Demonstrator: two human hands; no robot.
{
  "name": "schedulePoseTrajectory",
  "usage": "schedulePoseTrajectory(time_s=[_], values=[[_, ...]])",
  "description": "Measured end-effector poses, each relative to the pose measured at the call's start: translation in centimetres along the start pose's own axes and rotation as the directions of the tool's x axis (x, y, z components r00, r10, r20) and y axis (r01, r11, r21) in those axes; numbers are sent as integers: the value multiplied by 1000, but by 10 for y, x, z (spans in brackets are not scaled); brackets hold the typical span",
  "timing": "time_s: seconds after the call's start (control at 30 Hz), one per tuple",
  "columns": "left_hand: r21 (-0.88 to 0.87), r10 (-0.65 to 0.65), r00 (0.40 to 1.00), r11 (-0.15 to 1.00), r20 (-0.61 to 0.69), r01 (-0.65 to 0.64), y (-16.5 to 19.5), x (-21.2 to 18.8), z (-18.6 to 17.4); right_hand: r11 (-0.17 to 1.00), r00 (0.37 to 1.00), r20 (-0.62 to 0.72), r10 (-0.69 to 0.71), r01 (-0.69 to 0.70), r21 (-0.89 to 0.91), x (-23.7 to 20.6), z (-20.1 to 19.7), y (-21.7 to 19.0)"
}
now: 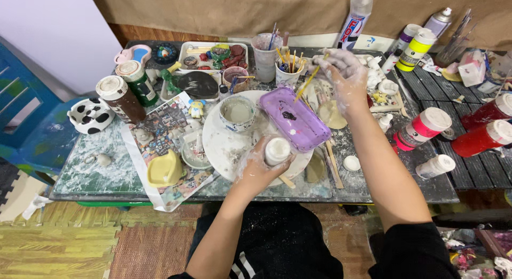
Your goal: The person kneads and shapes a lump of gray clay on a white plate using their hands and a wooden stick. They repeatedly mix the clay with a liquid from a small container and continue to mold it into a small rounded form.
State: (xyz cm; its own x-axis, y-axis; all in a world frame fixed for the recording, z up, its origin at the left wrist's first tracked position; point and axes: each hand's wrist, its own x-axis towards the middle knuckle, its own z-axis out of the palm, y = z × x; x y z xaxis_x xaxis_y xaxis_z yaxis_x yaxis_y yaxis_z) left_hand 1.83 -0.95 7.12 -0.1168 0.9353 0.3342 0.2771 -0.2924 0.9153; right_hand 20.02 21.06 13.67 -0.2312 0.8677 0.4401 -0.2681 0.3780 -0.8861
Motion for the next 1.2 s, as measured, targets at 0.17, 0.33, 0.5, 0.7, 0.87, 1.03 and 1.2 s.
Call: schedulePoseTrajectory(time_s=[0.17, 0.33, 0.5, 0.7, 0.87, 1.03, 1.2], values=[[42, 12, 988, 999, -152, -6, -10, -15, 7, 981, 979, -71, -190, 191, 14, 37, -11, 31], [211, 214, 934, 965, -286, -156, -22, -23, 8, 977, 974, -155, -163, 138, -160, 92, -22, 80], [237, 147, 959, 968, -244, -89, -33, -19, -7, 786, 972, 25, -235, 204, -584, 109, -20, 105], [92, 114, 967, 991, -229, -95, -41, -16, -23, 268, 935, 252, -251, 318, -910, 96, -23, 110], [10, 57, 969, 998, -239, -56, -43, -13, -31, 214, 965, 210, -159, 242, -947, 101, -15, 117], [-29, 13, 970, 999, -243, -21, -47, -14, -35, 4, 990, 137, 20, 137, -991, 120, -17, 130], [-24, 14, 968, 999, -250, -20, -53, -10, -39, 39, 988, 153, 11, 153, -987, 130, -17, 137]])
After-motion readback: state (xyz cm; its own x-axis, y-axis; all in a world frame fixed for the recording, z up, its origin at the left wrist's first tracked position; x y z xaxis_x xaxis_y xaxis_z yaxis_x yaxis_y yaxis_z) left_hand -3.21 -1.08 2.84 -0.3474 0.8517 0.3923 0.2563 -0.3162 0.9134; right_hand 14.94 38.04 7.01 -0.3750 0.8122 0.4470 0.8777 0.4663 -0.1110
